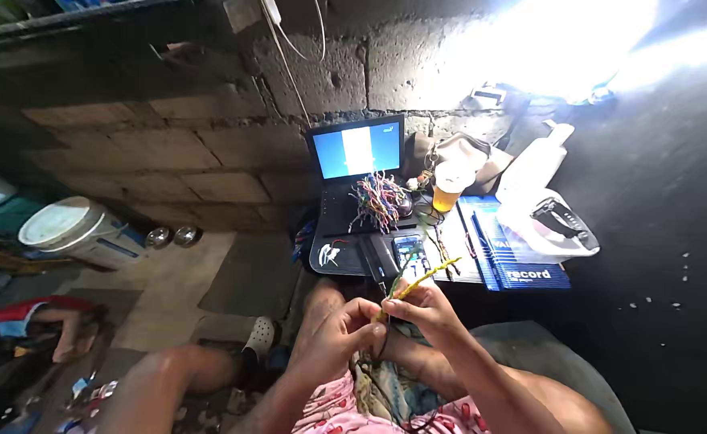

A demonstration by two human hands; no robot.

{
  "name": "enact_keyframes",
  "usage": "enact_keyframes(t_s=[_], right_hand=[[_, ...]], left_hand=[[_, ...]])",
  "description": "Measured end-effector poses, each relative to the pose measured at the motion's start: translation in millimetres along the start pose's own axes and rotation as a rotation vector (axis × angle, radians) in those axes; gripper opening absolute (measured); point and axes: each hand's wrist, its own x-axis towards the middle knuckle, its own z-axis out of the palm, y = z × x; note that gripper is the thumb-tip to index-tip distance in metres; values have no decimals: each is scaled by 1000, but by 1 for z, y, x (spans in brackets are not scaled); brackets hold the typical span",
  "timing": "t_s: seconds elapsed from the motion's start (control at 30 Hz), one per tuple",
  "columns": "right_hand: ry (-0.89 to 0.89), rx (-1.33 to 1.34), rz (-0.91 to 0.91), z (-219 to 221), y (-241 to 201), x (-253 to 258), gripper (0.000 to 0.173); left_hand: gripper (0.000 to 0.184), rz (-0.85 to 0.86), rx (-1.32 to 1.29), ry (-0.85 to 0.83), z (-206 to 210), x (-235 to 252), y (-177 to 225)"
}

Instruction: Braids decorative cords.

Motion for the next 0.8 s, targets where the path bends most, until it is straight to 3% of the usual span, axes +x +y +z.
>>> enact_keyframes(t_s=[0.03, 0.1, 0.2, 0.37, 0.43, 0.53, 0.6, 0.67, 0.73, 0.8], right_hand=[[-68, -6, -2, -4, -1, 1, 4], [-202, -30, -35, -7, -2, 1, 3], [-309, -150, -115, -3, -2, 0, 11], [-231, -191, -207, 2, 6, 6, 19], [-159, -236, -265, 7, 15, 9, 19], [38, -402, -260, 19, 27, 7, 18], [116, -427, -221, 25, 32, 9, 19], [58, -410, -146, 28, 25, 9, 19], [-160, -272, -39, 21, 12, 6, 22], [-381, -144, -26, 11, 5, 5, 24]], left_hand=[[31, -119, -263, -133, -4, -1, 2], [33, -228, -485, -251, -7, -4, 2], [17, -205, -340, -193, -9, -8, 6], [10, -94, -197, -209, -23, 6, 4], [8, 17, -28, -75, -21, 1, -1], [17, 330, 653, 340, -8, -8, -16], [17, 392, 833, 435, -6, -4, -19], [14, 165, 602, 327, -7, -9, -3], [5, -76, 102, 174, -10, -18, 8], [11, -191, -256, 23, -10, -28, 4]])
